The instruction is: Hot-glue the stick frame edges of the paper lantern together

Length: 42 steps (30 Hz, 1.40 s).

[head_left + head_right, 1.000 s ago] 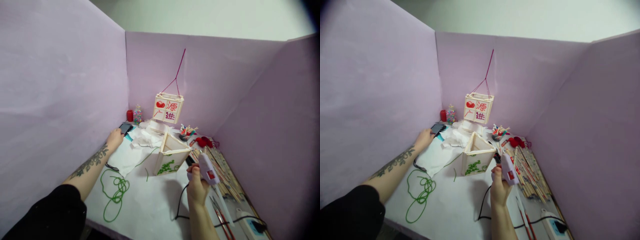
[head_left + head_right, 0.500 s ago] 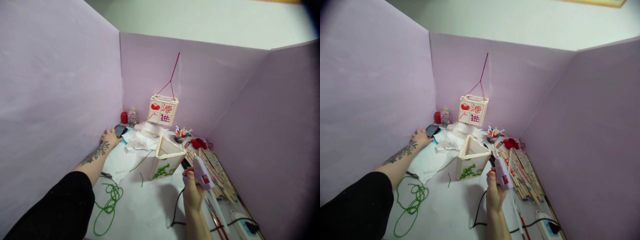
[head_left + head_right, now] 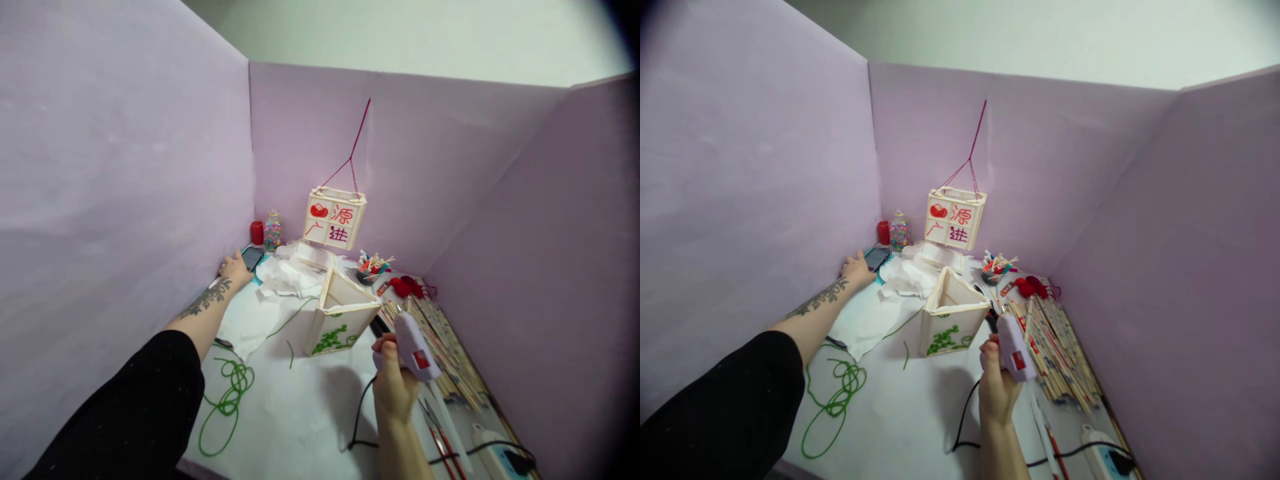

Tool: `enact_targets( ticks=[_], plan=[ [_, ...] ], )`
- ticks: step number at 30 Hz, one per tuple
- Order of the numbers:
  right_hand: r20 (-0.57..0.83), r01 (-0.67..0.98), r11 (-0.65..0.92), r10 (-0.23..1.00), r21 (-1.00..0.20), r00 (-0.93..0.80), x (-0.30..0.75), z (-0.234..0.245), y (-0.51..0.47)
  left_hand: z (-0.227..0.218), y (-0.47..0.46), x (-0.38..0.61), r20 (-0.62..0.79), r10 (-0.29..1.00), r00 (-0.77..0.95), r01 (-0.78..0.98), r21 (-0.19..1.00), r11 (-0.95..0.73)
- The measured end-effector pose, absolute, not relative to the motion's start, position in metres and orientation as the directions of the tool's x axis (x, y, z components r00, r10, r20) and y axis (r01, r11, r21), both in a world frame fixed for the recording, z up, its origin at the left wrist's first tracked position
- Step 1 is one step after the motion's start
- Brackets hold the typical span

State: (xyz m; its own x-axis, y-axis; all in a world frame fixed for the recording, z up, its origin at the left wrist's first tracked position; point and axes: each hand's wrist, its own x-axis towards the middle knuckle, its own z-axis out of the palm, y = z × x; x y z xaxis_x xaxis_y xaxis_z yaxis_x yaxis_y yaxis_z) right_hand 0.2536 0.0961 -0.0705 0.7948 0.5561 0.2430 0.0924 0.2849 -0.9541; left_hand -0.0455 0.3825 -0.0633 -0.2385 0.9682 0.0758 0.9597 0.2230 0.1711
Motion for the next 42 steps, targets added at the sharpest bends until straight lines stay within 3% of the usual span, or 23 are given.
enact_targets(
  ticks=[7, 17, 26, 32, 42],
  plan=[
    [0.292, 0.167, 0.261, 0.578, -0.951, 0.762, 0.248, -0.063, 0.094, -0.073, 0.361, -0.013, 0.071, 0.994, -0.087, 0.982, 0.174, 0.073],
    [0.313, 0.190, 0.266, 0.567, -0.945, 0.762, 0.248, -0.058, 0.095, -0.066, 0.361, -0.025, 0.132, 0.987, -0.089, 0.983, 0.171, 0.065],
    [0.282, 0.159, 0.257, 0.569, -0.953, 0.772, 0.250, -0.061, 0.097, -0.062, 0.407, -0.059, -0.121, 0.978, -0.167, 0.976, 0.119, 0.182],
    [0.247, 0.128, 0.244, 0.557, -0.961, 0.793, 0.252, -0.064, 0.097, -0.064, 0.415, -0.054, -0.163, 0.969, -0.189, 0.977, 0.064, 0.201],
    [0.278, 0.136, 0.279, 0.571, -0.951, 0.772, 0.252, -0.058, 0.099, -0.055, 0.424, -0.055, -0.163, 0.986, -0.030, 0.999, 0.030, 0.035]
  ],
)
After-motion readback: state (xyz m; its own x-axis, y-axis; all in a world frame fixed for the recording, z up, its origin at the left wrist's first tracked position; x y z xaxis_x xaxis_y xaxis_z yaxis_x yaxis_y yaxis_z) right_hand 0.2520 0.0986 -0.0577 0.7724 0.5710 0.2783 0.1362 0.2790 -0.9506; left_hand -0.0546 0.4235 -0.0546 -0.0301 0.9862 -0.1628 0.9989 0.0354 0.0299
